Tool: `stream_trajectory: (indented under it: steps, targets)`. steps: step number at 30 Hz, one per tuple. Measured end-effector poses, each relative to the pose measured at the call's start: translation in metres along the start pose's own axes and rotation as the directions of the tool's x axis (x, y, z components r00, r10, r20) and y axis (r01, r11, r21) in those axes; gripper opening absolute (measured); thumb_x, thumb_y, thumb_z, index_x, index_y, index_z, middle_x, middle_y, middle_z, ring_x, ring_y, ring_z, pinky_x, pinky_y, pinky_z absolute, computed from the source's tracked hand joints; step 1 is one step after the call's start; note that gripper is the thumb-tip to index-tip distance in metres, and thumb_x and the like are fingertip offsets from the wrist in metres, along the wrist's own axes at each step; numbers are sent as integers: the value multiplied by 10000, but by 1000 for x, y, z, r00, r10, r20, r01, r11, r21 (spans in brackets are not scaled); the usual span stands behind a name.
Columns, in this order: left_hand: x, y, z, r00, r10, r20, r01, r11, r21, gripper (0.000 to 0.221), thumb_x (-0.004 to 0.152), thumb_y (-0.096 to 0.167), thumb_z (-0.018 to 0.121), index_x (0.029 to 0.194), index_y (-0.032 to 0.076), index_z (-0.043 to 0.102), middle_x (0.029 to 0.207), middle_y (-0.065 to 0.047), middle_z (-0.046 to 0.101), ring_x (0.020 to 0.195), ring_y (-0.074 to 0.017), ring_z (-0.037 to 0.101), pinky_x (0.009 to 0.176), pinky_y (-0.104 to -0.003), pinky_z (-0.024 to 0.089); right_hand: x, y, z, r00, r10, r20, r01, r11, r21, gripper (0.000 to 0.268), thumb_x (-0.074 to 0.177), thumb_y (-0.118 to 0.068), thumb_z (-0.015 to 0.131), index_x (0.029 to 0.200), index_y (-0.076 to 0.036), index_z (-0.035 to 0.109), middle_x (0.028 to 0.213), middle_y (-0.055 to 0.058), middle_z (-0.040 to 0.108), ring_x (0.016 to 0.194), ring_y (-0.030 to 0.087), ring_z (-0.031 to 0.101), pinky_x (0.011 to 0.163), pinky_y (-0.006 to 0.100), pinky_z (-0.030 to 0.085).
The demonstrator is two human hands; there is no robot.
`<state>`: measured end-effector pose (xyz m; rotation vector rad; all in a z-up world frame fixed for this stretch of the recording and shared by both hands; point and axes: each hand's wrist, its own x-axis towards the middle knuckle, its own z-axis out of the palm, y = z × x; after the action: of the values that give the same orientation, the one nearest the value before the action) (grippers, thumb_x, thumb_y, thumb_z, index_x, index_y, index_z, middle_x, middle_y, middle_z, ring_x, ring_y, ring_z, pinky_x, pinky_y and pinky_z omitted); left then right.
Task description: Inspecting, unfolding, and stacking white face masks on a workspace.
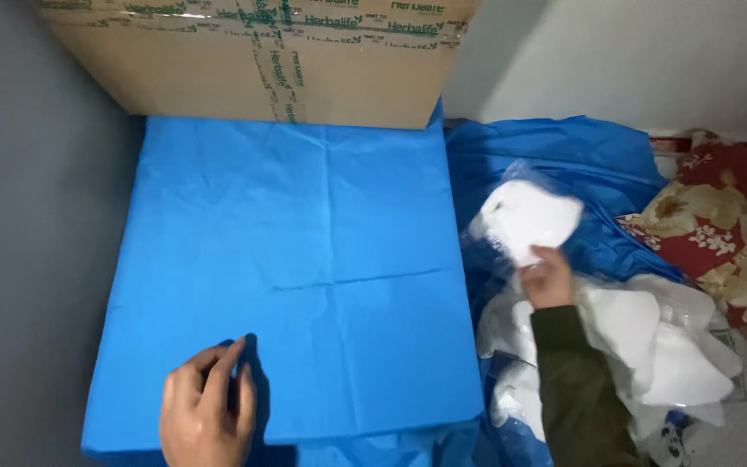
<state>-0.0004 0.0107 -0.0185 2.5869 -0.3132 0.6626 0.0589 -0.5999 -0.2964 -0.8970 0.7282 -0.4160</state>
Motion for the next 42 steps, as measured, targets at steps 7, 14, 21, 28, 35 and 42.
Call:
stream_trajectory:
  steps: [7,14,21,28,35,42]
  targets:
    - [21,9,-18,979,-89,185,144,940,-310,355,981,251,641,1297,104,706,1230,-85,715,1182,-270,640,1021,-412,459,-245,-156,209,927,-125,354,66,983,173,579,811,24,623,1376,-102,643,1382,118,682,1182,290,684,543,130,518]
    - [73,61,-40,974,-87,210,217,637,-740,636,939,288,726,1478,17,524,1460,-223,602,1387,-377,529,1149,-479,416,-324,-49,272,681,155,716,-172,984,-49,402,790,109,664,1172,-15,686,1175,196,736,1064,335,715,917,479,588]
    - [100,54,-24,824,-484,295,460,266,-847,149,949,277,780,1011,156,840,809,-32,792,807,-62,638,731,-296,598,-383,-57,329,636,263,726,-174,965,-197,538,815,44,722,1325,-29,566,1174,140,671,1061,257,695,910,411,610]
    - [112,62,-26,865,-435,252,388,259,-885,119,966,224,756,1012,154,840,877,-52,818,845,-63,675,794,-292,612,-358,-30,314,643,247,724,-138,968,-208,607,839,89,707,1402,-10,504,1264,167,628,1131,293,658,980,464,585]
    - [111,80,-45,955,-284,86,180,326,-928,154,1037,149,654,1073,90,791,941,-93,805,917,-124,735,888,-325,627,-347,-18,310,641,217,736,-93,974,-206,636,816,107,734,1405,-38,543,1302,116,656,1158,246,653,1003,431,584]
    - [120,78,-42,949,-316,0,87,262,-961,181,1086,159,580,1127,72,733,959,-79,784,881,-101,684,842,-287,619,-362,-25,312,678,211,704,-53,969,-239,624,800,74,775,1378,-36,567,1243,94,693,1113,208,677,981,413,600]
